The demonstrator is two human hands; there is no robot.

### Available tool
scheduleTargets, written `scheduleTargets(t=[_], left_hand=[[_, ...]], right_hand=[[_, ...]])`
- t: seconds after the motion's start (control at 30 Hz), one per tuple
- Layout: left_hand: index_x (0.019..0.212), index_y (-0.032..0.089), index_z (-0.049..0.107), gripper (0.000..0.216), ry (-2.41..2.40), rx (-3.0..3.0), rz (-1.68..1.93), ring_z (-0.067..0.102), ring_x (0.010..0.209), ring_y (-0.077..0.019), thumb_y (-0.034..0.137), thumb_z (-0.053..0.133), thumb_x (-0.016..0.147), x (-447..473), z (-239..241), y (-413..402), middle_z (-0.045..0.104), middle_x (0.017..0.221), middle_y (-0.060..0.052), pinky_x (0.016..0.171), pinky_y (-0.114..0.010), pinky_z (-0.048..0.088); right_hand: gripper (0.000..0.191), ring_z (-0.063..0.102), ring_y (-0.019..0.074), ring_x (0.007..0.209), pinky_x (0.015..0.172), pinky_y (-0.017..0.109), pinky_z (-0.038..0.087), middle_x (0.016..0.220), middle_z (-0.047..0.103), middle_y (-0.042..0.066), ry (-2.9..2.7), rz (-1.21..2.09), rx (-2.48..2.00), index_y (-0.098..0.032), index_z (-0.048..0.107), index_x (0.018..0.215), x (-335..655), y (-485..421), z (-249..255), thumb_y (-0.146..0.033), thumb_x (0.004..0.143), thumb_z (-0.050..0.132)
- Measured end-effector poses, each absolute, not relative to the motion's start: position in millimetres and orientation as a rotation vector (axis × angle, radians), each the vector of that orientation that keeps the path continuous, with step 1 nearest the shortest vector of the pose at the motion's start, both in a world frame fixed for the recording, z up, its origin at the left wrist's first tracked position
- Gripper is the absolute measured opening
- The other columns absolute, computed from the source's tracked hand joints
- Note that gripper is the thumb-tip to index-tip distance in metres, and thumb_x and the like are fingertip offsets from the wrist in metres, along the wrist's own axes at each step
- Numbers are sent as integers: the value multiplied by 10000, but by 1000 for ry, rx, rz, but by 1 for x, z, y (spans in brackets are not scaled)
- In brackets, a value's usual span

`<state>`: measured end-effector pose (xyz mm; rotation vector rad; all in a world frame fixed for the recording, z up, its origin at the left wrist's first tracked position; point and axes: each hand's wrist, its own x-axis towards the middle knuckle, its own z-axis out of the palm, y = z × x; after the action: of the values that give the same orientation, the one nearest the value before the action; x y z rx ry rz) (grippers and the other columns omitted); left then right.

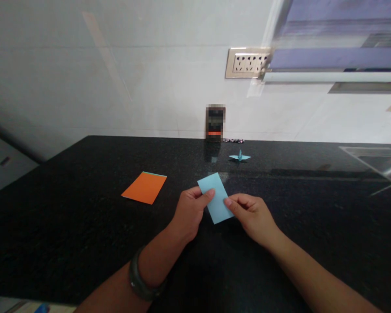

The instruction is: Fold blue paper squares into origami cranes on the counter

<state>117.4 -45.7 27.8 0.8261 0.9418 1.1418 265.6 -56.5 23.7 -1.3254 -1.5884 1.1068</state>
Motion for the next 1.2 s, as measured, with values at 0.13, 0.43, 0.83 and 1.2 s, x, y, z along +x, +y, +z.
scheduleTargets(t=[0.13, 0.43, 0.83, 1.2], left_hand=[[745, 105, 625, 153, 993, 697, 1184, 548, 534, -128, 244, 635, 679, 113, 30, -38, 642, 641, -42, 543, -270, 453], [786, 104, 634, 153, 820, 722, 1026, 551, 548, -113, 228, 622, 698, 116, 22, -40, 626, 640, -33, 544, -237, 435], [861, 116, 658, 206, 689, 665, 1064, 603, 750, -144, 276, 580, 757, 123, 22, -46, 664, 868, -77, 672, -269, 492], [849, 129, 669, 225, 901, 891, 1081, 592, 668, -114, 291, 652, 694, 126, 18, -49, 667, 738, -38, 632, -246, 492]], right_hand=[[252, 493, 125, 555, 522, 243, 401, 582, 530, 12, -1839, 857, -1317, -148, 589, 665, 279, -51, 24, -303, 825, 471], [204, 517, 145, 797, 662, 267, 445, 877, 520, 53, -2219, 366, -815, -204, 620, 928, 283, -55, 25, -113, 807, 484], [220, 392, 91, 457, 431, 215, 315, 522, 450, -34, -1495, 828, -1376, -168, 542, 644, 267, -55, 17, -353, 763, 555], [229, 379, 77, 441, 407, 204, 299, 507, 437, -50, -1370, 992, -1344, -169, 526, 648, 266, -55, 15, -371, 696, 623]])
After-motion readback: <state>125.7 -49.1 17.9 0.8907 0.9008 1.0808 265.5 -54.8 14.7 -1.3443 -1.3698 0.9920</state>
